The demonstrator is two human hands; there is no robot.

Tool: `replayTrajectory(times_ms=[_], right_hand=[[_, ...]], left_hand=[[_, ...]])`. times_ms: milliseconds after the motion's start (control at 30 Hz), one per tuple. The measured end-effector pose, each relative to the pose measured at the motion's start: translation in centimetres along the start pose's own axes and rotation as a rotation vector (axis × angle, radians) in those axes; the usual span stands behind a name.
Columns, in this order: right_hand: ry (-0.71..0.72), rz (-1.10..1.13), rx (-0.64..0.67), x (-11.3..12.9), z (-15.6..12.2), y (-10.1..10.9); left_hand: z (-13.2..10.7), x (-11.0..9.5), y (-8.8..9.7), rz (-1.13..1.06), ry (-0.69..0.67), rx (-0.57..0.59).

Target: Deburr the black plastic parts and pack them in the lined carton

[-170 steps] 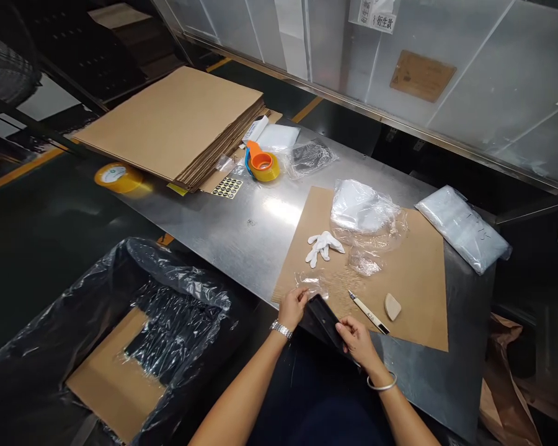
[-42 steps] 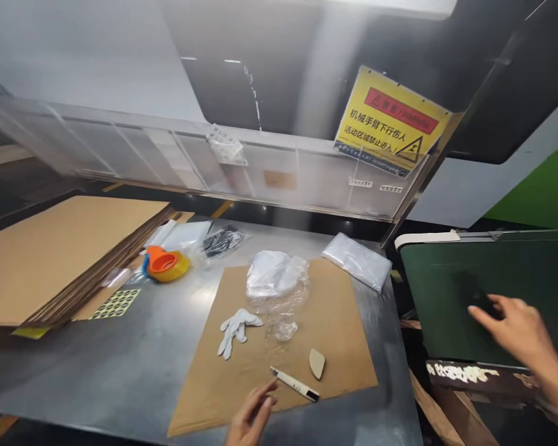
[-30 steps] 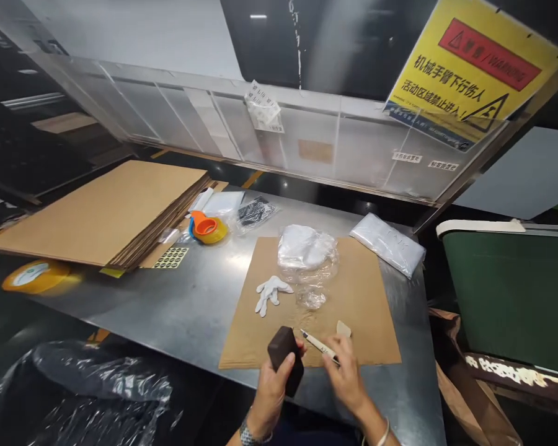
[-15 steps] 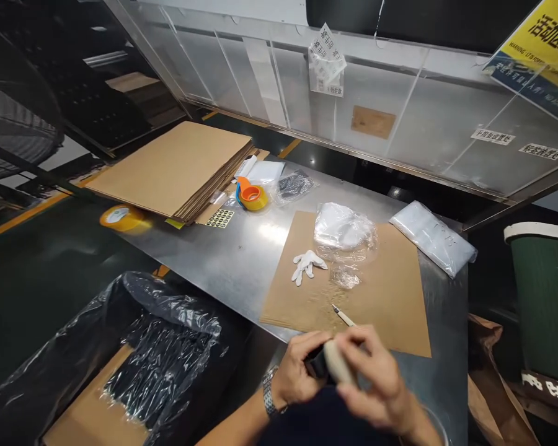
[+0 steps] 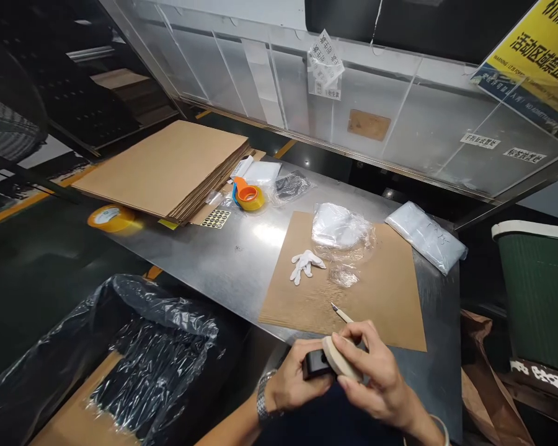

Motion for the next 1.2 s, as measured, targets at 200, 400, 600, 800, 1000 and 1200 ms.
replayTrajectory(times_ms=[200,400,600,800,1000,1200], right_hand=[[-0.155,0.114,-0.373,-2.2,-1.3,-2.0],[0.04,0.033,-0.275,0.0,-2.9,-4.6],[-0.009,-0.083,-0.239,-0.4,-3.1,-2.6],[0.031,-0.249,-0.008,-0.7,-0.1,-3.1],[-0.012,-0.22,0.077,-0.8,-0.4,-2.7],[-0.018,-0.242,-0.009,-1.1,-0.4,-2.5]], left_hand=[[0.1,2.5,-0.2,-0.896,0.258,-0.226],[0.5,3.3,1.2,-1.179,0.485,-0.334],[-0.6,4.6,1.7,-0.942,0.582,-0.431],[-1.8,3.9,0.0,-0.859,0.55,-0.451],[-1.7,1.9,-1.0,-0.935,0.519,-0.27],[-1.3,0.8,-0.8,-1.01,0.411,-0.21]])
Point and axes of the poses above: each hand's wrist, its own z-axis towards the middle knuckle, its own y-axis out of the back of the hand, x = y × z, the point moved 8 cm from there along z, towards the middle knuckle, and after that the axes turned 2 degrees about x, right-handed, at the moved point
